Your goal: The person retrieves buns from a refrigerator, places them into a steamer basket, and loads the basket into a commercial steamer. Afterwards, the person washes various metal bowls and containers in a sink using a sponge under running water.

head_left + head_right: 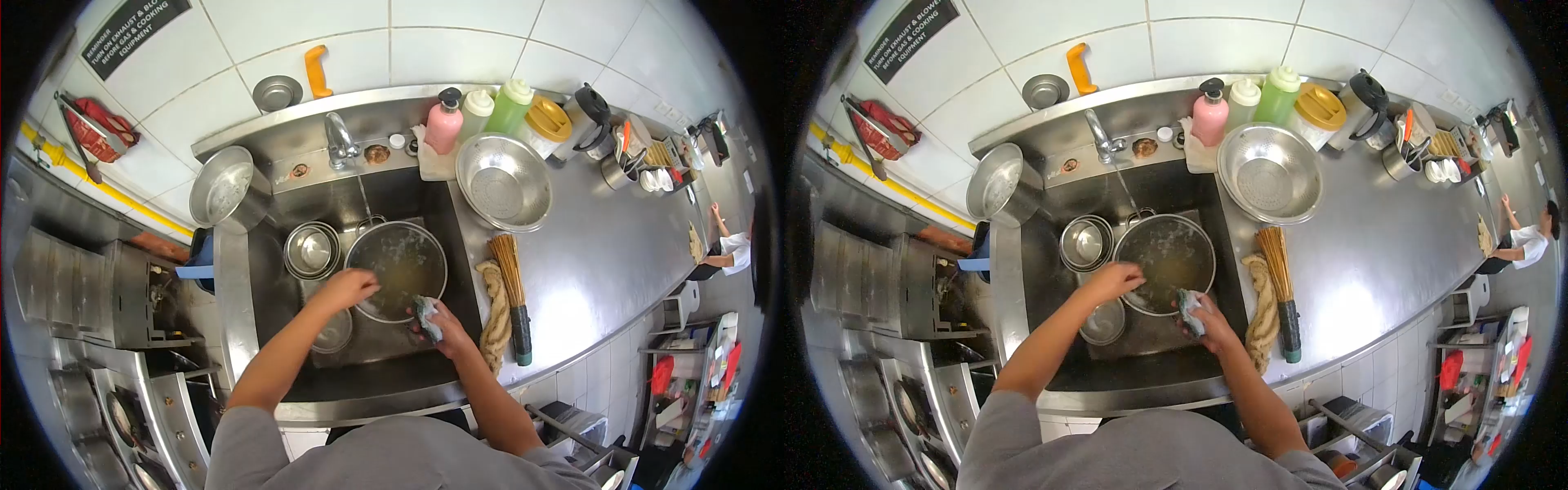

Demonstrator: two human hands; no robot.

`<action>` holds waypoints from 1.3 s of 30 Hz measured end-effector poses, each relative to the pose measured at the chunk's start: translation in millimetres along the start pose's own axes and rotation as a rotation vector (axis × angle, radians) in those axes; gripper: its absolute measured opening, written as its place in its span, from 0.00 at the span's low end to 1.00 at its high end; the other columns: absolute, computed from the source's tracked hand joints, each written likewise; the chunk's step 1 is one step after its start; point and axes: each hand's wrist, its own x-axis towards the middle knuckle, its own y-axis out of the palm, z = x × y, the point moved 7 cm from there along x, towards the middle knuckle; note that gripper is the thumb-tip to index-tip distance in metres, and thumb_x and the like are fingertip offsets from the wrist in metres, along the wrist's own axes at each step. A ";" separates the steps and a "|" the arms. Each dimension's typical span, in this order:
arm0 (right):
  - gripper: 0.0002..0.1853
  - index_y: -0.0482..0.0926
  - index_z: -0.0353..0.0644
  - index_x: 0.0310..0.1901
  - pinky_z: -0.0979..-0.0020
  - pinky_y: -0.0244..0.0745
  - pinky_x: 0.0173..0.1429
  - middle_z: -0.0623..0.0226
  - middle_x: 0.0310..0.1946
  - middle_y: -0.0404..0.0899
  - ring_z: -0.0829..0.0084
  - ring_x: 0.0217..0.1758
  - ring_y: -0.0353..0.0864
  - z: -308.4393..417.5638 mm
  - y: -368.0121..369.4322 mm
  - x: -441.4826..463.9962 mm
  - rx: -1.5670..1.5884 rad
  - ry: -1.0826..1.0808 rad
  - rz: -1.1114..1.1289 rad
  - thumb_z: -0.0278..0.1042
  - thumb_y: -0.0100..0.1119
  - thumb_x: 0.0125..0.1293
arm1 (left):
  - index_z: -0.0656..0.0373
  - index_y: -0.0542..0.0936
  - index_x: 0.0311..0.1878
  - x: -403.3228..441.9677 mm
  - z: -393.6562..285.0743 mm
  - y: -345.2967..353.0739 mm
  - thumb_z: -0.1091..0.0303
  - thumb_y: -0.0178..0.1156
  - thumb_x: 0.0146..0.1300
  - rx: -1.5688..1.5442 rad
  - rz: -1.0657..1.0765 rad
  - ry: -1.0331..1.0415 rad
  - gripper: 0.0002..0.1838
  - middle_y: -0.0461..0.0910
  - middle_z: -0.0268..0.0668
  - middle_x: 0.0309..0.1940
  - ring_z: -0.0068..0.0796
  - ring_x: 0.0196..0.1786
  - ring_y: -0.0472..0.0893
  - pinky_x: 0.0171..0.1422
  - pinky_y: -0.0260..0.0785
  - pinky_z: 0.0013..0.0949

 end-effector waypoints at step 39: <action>0.27 0.62 0.46 0.65 0.64 0.80 0.45 0.59 0.56 0.75 0.65 0.43 0.81 10.2 8.1 6.4 0.101 -0.040 0.135 0.33 0.53 0.64 | 0.55 0.76 0.36 50.4 -21.2 -3.2 0.69 0.66 0.50 0.353 -0.445 0.258 0.11 0.76 0.36 0.50 0.41 0.56 0.75 0.56 0.71 0.41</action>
